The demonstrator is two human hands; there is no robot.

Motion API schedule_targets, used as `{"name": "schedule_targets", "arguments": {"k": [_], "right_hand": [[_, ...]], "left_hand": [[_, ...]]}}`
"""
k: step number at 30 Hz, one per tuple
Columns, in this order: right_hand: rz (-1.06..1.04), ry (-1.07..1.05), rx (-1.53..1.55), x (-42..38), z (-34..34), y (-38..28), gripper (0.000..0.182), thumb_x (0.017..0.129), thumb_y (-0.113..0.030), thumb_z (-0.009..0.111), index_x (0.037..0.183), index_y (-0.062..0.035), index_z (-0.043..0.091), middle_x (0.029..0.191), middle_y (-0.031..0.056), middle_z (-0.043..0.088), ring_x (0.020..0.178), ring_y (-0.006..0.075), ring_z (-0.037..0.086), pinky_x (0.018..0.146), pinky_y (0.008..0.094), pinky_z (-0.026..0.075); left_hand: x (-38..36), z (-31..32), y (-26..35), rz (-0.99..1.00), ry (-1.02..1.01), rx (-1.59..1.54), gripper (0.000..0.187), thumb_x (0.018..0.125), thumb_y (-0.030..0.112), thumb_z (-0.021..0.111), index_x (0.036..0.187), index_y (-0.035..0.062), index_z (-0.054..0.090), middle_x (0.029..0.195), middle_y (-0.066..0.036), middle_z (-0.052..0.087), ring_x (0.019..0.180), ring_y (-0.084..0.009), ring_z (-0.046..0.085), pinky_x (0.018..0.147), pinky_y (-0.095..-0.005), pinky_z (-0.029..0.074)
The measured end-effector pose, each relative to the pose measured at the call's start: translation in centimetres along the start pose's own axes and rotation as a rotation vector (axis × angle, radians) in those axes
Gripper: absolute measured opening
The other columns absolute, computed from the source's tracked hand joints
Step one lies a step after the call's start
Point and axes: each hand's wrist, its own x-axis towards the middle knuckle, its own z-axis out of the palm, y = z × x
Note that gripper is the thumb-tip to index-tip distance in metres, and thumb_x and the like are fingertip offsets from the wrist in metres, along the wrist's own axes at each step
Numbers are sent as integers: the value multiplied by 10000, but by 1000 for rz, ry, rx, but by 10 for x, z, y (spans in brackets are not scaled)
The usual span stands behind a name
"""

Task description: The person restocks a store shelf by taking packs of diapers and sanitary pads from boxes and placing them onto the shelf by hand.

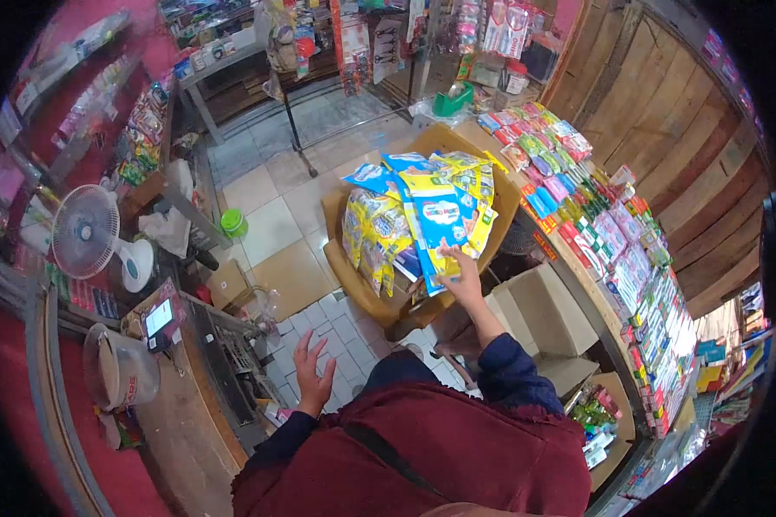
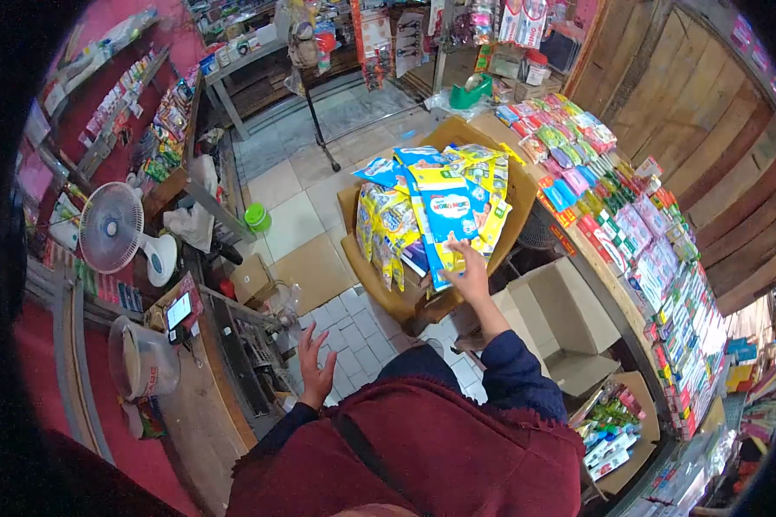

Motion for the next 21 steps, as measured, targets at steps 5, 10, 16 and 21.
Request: {"name": "schedule_targets", "arguments": {"k": [5, 10, 16, 21], "right_hand": [[21, -154, -213, -2, 14, 20, 799, 567, -218, 790, 1284, -158, 442, 1229, 124, 479, 1124, 319, 469, 940, 415, 381], [-23, -143, -119, 16, 1, 45, 417, 754, -138, 639, 1161, -131, 548, 1119, 82, 562, 1049, 276, 519, 912, 386, 377], [113, 161, 425, 78, -56, 30, 193, 875, -9, 420, 1000, 1, 565, 1018, 135, 616, 1024, 260, 555, 907, 344, 393], [70, 91, 458, 71, -71, 35, 182, 904, -20, 379, 1018, 19, 516, 1070, 149, 603, 1021, 240, 568, 905, 335, 404]], "left_hand": [[37, 25, 16, -4, -3, 10, 410, 802, 187, 614, 1197, 103, 542, 1366, -151, 372, 1248, -349, 339, 1039, -446, 252], [65, 60, 28, -73, -54, -69, 436, 805, 192, 619, 1221, 105, 524, 1311, -134, 450, 1198, -314, 418, 1011, -419, 310], [109, 126, 51, -336, -469, -414, 467, 844, 239, 614, 1268, 96, 480, 1257, -108, 495, 1139, -233, 485, 954, -375, 386], [130, 201, 51, -576, -588, -636, 665, 878, 251, 582, 1401, 96, 202, 1187, -123, 514, 1031, -192, 510, 871, -336, 421]]}}
